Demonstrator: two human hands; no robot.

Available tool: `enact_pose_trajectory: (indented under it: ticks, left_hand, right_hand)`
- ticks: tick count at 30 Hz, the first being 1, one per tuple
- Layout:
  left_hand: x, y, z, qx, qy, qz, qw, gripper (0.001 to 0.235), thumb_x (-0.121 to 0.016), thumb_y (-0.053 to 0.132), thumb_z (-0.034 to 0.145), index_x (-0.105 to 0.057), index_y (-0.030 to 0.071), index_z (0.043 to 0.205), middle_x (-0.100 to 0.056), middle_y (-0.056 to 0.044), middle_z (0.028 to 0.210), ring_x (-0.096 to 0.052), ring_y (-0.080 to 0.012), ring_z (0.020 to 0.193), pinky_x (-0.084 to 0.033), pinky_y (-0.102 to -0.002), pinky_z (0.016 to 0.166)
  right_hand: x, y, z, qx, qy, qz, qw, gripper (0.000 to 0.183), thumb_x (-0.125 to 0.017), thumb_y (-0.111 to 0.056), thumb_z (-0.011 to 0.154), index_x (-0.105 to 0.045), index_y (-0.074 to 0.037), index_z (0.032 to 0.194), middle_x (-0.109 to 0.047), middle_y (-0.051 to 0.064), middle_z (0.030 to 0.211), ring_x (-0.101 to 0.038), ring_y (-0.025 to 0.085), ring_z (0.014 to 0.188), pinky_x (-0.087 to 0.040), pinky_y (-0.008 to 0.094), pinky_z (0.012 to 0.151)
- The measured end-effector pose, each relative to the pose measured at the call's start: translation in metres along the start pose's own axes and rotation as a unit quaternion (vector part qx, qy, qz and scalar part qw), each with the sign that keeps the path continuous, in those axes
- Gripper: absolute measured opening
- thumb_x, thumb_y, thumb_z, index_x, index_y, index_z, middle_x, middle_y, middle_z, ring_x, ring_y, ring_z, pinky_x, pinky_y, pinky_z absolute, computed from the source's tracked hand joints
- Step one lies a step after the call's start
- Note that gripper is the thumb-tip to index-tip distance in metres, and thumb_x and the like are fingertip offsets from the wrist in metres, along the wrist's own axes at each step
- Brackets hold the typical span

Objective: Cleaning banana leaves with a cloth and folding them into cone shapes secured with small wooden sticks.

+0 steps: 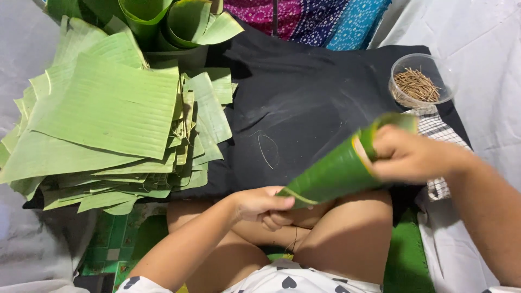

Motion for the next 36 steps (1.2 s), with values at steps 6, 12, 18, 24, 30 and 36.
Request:
enact_pose_trajectory:
  ticks: [6, 12, 18, 24, 30, 36]
  left_hand:
    - [-0.003, 0.020, 0.010, -0.151, 0.106, -0.031, 0.982, 0.061, -0.032, 0.068, 0.104, -0.051, 0.015, 0.128, -0.024, 0.009, 0.063, -0.020, -0.0038, 0.051, -0.017, -0.020, 0.050]
    - [0.019, 0.047, 0.028, -0.213, 0.208, 0.004, 0.955, 0.063, -0.038, 0.068, 0.099, -0.050, 0.008, 0.110, -0.035, 0.004, 0.063, -0.023, -0.0036, 0.048, -0.017, -0.016, 0.041]
    - [0.061, 0.092, 0.063, -0.249, 0.316, 0.252, 0.880, 0.059, -0.043, 0.066, 0.095, -0.051, 0.008, 0.101, -0.048, -0.003, 0.080, -0.036, -0.0080, 0.054, -0.024, -0.024, 0.043]
    - [0.095, 0.135, 0.073, -0.269, 0.297, 0.338, 0.851, 0.051, -0.029, 0.056, 0.108, -0.053, 0.012, 0.120, -0.039, -0.001, 0.069, -0.034, -0.0081, 0.044, -0.027, -0.020, 0.032]
    - [0.102, 0.140, 0.063, -0.259, 0.352, 0.174, 0.882, 0.062, -0.029, 0.061, 0.102, -0.053, 0.007, 0.124, -0.041, 0.002, 0.063, -0.030, -0.0066, 0.047, -0.024, -0.022, 0.041]
    - [0.101, 0.155, 0.057, -0.286, 0.385, 0.189, 0.857, 0.074, -0.024, 0.063, 0.101, -0.054, 0.003, 0.133, -0.039, 0.001, 0.062, -0.031, -0.0080, 0.047, -0.026, -0.024, 0.040]
  right_hand:
    - [0.057, 0.019, -0.014, 0.031, 0.370, 0.016, 0.928, 0.017, -0.047, 0.003, 0.091, -0.063, 0.004, 0.085, -0.071, 0.021, 0.127, -0.048, 0.011, 0.076, -0.041, 0.019, 0.072]
    - [-0.019, 0.082, 0.037, 0.027, 0.469, 0.108, 0.876, 0.038, -0.065, -0.004, 0.088, -0.052, -0.003, 0.124, -0.057, 0.010, 0.109, -0.064, 0.020, 0.100, -0.058, 0.033, 0.088]
    - [-0.062, 0.104, 0.092, 0.037, 0.422, 0.288, 0.859, 0.076, -0.070, -0.002, 0.086, -0.029, -0.004, 0.149, -0.065, 0.021, 0.117, -0.070, 0.024, 0.090, -0.061, 0.030, 0.066]
    - [-0.038, 0.155, 0.112, 0.057, 0.476, 0.201, 0.854, 0.076, -0.084, -0.011, 0.084, -0.038, -0.009, 0.145, -0.069, 0.015, 0.117, -0.076, 0.024, 0.084, -0.068, 0.037, 0.067]
    - [0.008, 0.188, 0.076, 0.026, 0.504, 0.193, 0.841, 0.042, -0.067, 0.000, 0.093, -0.058, -0.002, 0.134, -0.071, 0.014, 0.119, -0.068, 0.019, 0.106, -0.054, 0.030, 0.097]
    - [0.133, 0.218, -0.023, -0.202, 0.595, -0.090, 0.773, 0.017, -0.072, -0.002, 0.085, -0.079, -0.006, 0.100, -0.077, 0.004, 0.092, -0.064, 0.011, 0.072, -0.052, 0.023, 0.067]
Point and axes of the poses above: each hand's wrist, its own z-axis towards the middle knuckle, its own x-axis out of the back of the hand, y = z × x, the point moved 3 cm from there along z, towards the middle knuckle
